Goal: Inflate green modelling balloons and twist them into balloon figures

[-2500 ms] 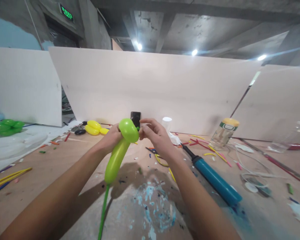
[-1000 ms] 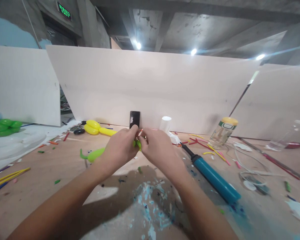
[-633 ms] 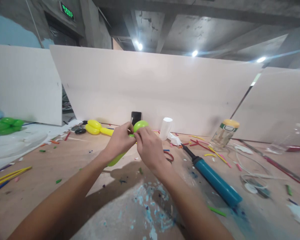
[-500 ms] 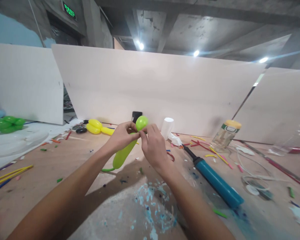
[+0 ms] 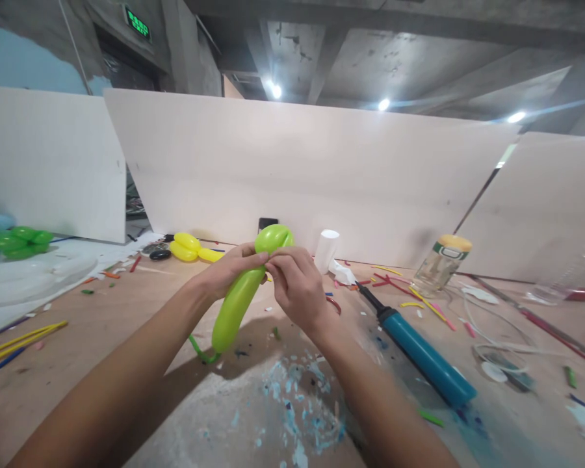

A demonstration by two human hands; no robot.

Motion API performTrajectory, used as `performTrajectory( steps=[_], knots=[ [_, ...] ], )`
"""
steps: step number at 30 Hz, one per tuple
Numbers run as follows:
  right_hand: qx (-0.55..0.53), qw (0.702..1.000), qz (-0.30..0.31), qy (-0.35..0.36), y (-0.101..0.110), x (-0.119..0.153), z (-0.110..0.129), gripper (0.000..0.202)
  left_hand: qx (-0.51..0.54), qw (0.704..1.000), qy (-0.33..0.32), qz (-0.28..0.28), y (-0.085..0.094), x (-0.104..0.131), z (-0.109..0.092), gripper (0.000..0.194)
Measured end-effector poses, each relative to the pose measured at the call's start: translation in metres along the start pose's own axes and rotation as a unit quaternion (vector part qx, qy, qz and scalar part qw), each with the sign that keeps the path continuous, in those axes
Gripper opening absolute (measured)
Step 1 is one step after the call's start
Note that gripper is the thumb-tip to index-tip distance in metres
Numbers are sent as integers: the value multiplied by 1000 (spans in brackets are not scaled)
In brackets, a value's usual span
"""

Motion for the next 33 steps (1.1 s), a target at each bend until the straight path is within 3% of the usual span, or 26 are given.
performTrajectory(
  steps=[5, 12, 18, 22, 26, 29, 33],
  knots=[
    [14, 999, -23, -24, 8, 1, -9, 14, -56, 996, -58, -26, 0, -1, -14, 30],
    [115, 993, -27, -28, 15, -5, -11, 6, -80, 991, -95, -56, -6, 0, -24, 27],
    [125, 991, -9, -44, 11, -3, -15, 6, -151, 983, -91, -52, -13, 4, -31, 25],
    [97, 994, -18, -56, 14, -4, -14, 5, -163, 983, -80, -38, -12, 5, -29, 26],
    [-31, 989, 3, -144, 10, -7, -23, 4, -147, 986, -75, -29, -9, 4, -26, 27],
    [-215, 949, 28, -228, -6, -4, -36, 9, -140, 986, -73, -52, -4, 3, -25, 25],
    [-424, 845, 0, -326, -21, 8, -60, 32, -124, 988, -54, -77, 3, 4, -22, 23]
  ],
)
Point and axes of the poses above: each hand's wrist, its own x-axis away from the middle knuckle, its own y-axis out of the back of the hand, z = x × y, the point moved 9 cm from there along -x, towards the middle knuckle, and after that the axes turned 8 degrees about z, right-handed, at the moved point
